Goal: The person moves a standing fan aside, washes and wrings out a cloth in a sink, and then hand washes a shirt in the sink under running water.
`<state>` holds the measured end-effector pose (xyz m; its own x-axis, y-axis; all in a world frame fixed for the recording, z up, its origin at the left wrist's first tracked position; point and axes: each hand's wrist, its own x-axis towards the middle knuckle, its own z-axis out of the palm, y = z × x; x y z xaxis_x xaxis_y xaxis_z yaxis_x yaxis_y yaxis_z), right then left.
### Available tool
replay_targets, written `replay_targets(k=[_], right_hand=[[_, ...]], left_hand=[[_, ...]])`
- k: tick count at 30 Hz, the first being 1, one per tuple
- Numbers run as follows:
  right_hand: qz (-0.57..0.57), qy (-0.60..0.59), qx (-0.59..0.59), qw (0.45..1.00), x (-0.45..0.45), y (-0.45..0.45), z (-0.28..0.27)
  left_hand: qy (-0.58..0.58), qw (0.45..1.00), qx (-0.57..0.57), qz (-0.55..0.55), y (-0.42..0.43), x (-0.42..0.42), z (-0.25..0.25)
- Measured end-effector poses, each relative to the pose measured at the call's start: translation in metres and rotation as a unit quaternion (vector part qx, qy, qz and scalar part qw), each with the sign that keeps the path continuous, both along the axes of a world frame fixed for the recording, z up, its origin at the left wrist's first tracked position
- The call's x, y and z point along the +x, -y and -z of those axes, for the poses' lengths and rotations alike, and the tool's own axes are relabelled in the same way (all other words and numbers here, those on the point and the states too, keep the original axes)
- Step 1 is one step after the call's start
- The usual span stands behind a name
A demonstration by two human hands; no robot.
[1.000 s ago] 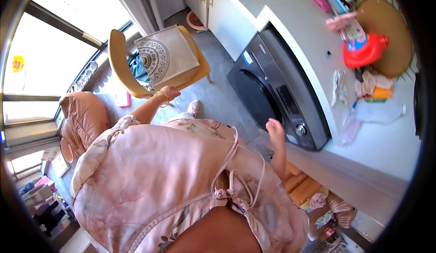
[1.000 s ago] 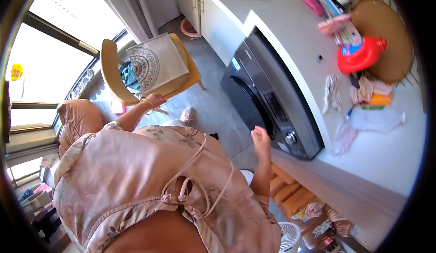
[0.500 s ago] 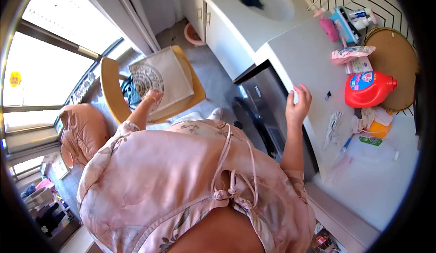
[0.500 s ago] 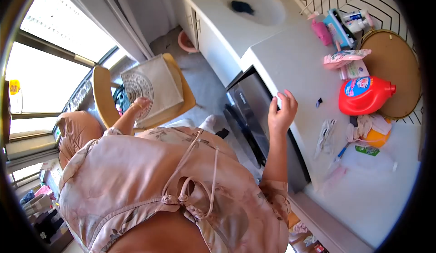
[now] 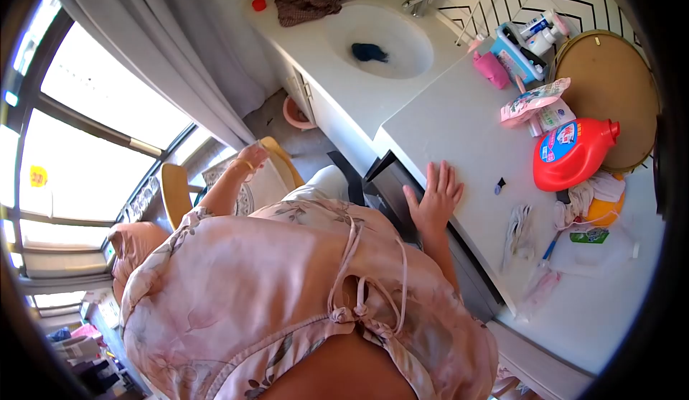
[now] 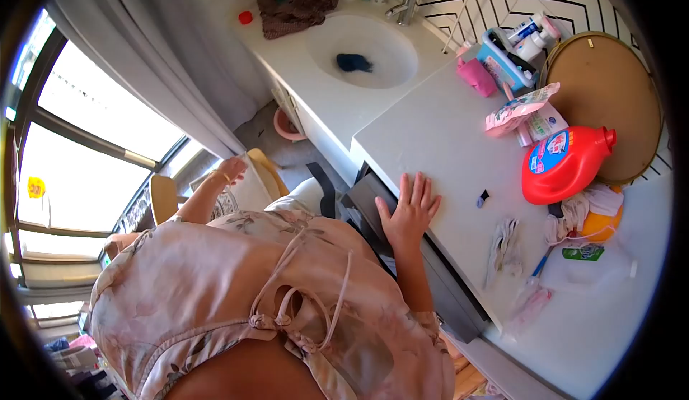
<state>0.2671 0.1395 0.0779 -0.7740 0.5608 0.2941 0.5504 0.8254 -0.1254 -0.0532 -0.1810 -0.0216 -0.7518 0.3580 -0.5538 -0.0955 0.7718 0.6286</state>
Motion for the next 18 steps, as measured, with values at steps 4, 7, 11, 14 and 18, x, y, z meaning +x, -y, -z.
replay_targets(k=[4, 7, 11, 14, 18], right_hand=[[0.001, 0.025, -0.032, 0.999, -0.003, -0.002, -0.006], [0.013, 0.053, -0.065, 0.996, -0.009, -0.004, -0.009], [0.054, 0.093, -0.097, 0.989, -0.022, -0.007, -0.013], [0.127, 0.102, -0.129, 0.978, -0.037, -0.005, -0.013], [0.274, 0.08, -0.208, 0.936, -0.064, -0.003, -0.008]], left_hand=[[-0.035, 0.993, 0.086, 0.078, -0.078, -0.049, -0.024], [-0.049, 0.991, 0.068, 0.102, -0.141, -0.084, -0.051], [-0.061, 0.978, 0.131, 0.149, -0.211, -0.155, -0.041], [-0.031, 0.969, 0.157, 0.189, -0.259, -0.213, -0.041], [-0.041, 0.953, 0.144, 0.264, -0.306, -0.293, -0.009]])
